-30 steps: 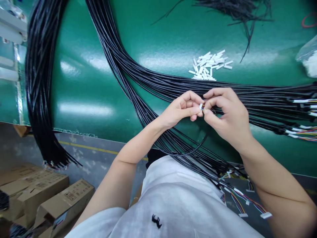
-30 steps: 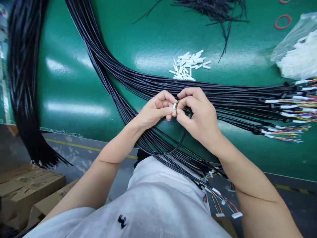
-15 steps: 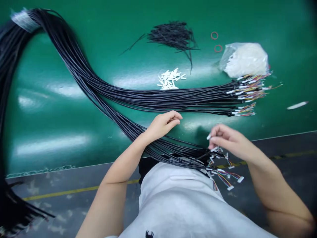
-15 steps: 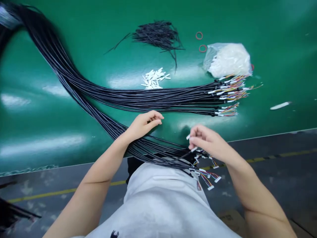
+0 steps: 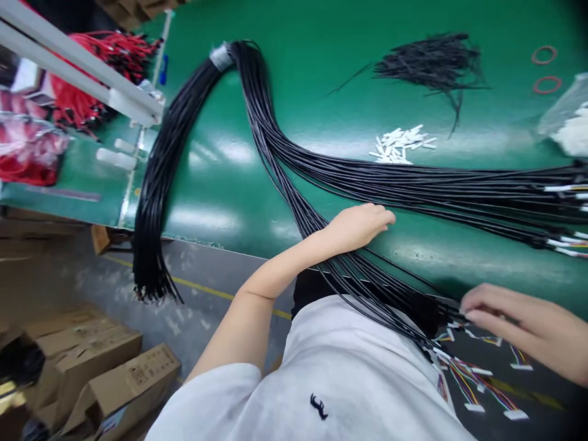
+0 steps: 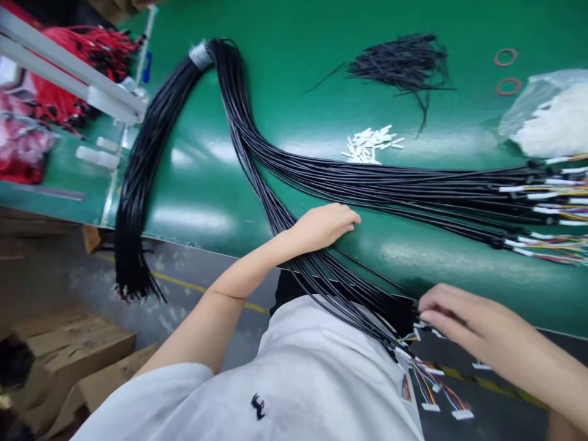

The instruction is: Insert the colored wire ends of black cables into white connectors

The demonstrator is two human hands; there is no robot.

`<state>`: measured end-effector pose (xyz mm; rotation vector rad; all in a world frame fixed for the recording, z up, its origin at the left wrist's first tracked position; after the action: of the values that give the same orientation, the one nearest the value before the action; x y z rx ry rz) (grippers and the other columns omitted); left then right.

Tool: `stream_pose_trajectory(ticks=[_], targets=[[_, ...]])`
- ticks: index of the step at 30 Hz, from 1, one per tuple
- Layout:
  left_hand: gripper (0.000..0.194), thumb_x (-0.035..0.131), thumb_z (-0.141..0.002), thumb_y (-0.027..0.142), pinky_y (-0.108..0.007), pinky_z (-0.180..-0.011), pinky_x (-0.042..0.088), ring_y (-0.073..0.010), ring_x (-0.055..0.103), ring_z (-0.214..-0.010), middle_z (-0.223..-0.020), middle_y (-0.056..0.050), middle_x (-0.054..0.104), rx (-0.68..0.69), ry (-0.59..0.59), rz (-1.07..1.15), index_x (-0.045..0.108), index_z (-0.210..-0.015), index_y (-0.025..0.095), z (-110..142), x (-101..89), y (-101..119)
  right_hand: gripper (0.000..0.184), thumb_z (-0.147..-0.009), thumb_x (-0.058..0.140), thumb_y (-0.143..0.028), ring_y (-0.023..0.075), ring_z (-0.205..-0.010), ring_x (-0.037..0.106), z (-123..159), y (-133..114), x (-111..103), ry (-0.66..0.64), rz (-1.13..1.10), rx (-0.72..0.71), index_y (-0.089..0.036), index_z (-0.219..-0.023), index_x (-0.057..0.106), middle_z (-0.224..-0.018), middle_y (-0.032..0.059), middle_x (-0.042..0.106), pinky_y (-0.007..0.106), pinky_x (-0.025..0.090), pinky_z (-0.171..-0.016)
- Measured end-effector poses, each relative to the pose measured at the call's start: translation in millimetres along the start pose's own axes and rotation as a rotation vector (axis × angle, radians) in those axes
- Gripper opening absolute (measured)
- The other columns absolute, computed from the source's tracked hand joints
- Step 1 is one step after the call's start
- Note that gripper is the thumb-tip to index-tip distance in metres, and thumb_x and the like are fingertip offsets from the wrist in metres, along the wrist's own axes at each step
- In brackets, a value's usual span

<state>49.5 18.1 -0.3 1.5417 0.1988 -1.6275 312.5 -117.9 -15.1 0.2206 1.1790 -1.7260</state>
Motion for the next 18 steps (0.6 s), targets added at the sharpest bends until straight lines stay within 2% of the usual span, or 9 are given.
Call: stream_pose_trajectory(ticks=[1, 3, 5, 8, 11, 14, 16, 18], targets=[[0.033, 0.04, -0.109, 0.021, -0.036, -0.097, 0.051, -0.0234, 0.065, -0.116, -0.122, -0.011, 0.074, -0.09, 0.04, -0.097, 0.068, -0.126, 0.015, 6.9, -7.5, -13.5, 0.042, -0.096, 0.05, -0.067, 0.0278, -0.091, 0.078, -8.0, -10.5, 11.7, -0.126, -0.027, -0.033, -0.035, -0.091, 0.078, -0.1, 0.0043, 0.08, 0.038, 0.064, -0.08], [0.031, 0.042, -0.108, 0.021, -0.039, -0.1, 0.05, -0.0264, 0.063, -0.116, -0.124, -0.014, 0.072, -0.259, 0.118, -0.245, 0.068, -0.122, 0.013, 23.1, -22.4, -42.1, 0.045, -0.096, 0.048, -0.068, 0.0293, -0.094, 0.078, -20.3, -23.9, 20.7, -0.213, -0.052, -0.049, -0.035, -0.096, 0.079, -0.104, 0.0049, 0.08, 0.042, 0.064, -0.084], [0.028, 0.047, -0.106, 0.022, -0.04, -0.105, 0.048, -0.0271, 0.061, -0.119, -0.13, -0.014, 0.069, -0.359, 0.166, -0.287, 0.067, -0.124, 0.012, 36.3, -32.1, -65.6, 0.049, -0.093, 0.047, -0.071, 0.032, -0.098, 0.078, -29.2, -28.8, 17.6, -0.185, -0.059, -0.031, -0.033, -0.099, 0.078, -0.108, 0.0063, 0.08, 0.046, 0.063, -0.086], [0.025, 0.052, -0.106, 0.032, -0.037, -0.105, 0.047, -0.026, 0.059, -0.118, -0.127, -0.012, 0.068, -0.322, 0.136, -0.241, 0.067, -0.115, 0.013, 39.1, -31.8, -78.9, 0.051, -0.092, 0.048, -0.072, 0.034, -0.099, 0.076, -36.9, -33.8, 10.5, -0.153, -0.087, -0.023, -0.032, -0.097, 0.078, -0.108, 0.0074, 0.079, 0.049, 0.061, -0.087], [0.029, 0.045, -0.108, 0.031, -0.04, -0.101, 0.047, -0.0277, 0.06, -0.113, -0.122, -0.014, 0.068, -0.241, 0.043, -0.287, 0.065, -0.115, 0.011, 31.0, -23.4, -71.5, 0.044, -0.097, 0.052, -0.066, 0.0329, -0.102, 0.074, -43.8, -48.1, 9.8, -0.146, -0.188, -0.087, -0.031, -0.098, 0.079, -0.109, 0.0082, 0.079, 0.047, 0.057, -0.093], [0.035, 0.037, -0.11, 0.032, -0.04, -0.097, 0.047, -0.0269, 0.061, -0.108, -0.116, -0.014, 0.069, -0.122, -0.022, -0.28, 0.064, -0.118, 0.011, 23.9, -12.2, -51.4, 0.035, -0.097, 0.059, -0.059, 0.0319, -0.098, 0.074, -53.4, -63.8, 13.2, -0.133, -0.237, -0.146, -0.031, -0.103, 0.079, -0.108, 0.0104, 0.08, 0.044, 0.057, -0.088], [0.036, 0.049, -0.107, 0.045, -0.037, -0.095, 0.047, -0.0255, 0.061, -0.106, -0.111, -0.012, 0.069, 0.003, -0.054, -0.205, 0.064, -0.119, 0.014, 20.6, -2.5, -34.0, 0.032, -0.097, 0.062, -0.055, 0.0289, -0.092, 0.074, -61.4, -70.7, 15.6, -0.151, -0.239, -0.153, -0.029, -0.104, 0.079, -0.104, 0.0081, 0.08, 0.043, 0.058, -0.088], [0.032, 0.057, -0.103, 0.046, -0.035, -0.09, 0.048, -0.024, 0.061, -0.1, -0.101, -0.009, 0.069, 0.033, -0.054, -0.189, 0.066, -0.112, 0.016, 16.7, 4.2, -24.7, 0.034, -0.097, 0.061, -0.055, 0.0265, -0.094, 0.074, -70.4, -75.1, 13.7, -0.172, -0.276, -0.164, -0.027, -0.106, 0.078, -0.105, 0.0075, 0.08, 0.042, 0.059, -0.089]])
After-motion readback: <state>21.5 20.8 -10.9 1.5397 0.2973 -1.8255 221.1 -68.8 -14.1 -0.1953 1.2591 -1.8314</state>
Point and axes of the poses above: each hand's wrist, its own z-axis away from the middle knuckle, its own x-axis out of the palm, y = z × x, the point moved 7 cm from there along -z, towards the middle knuckle
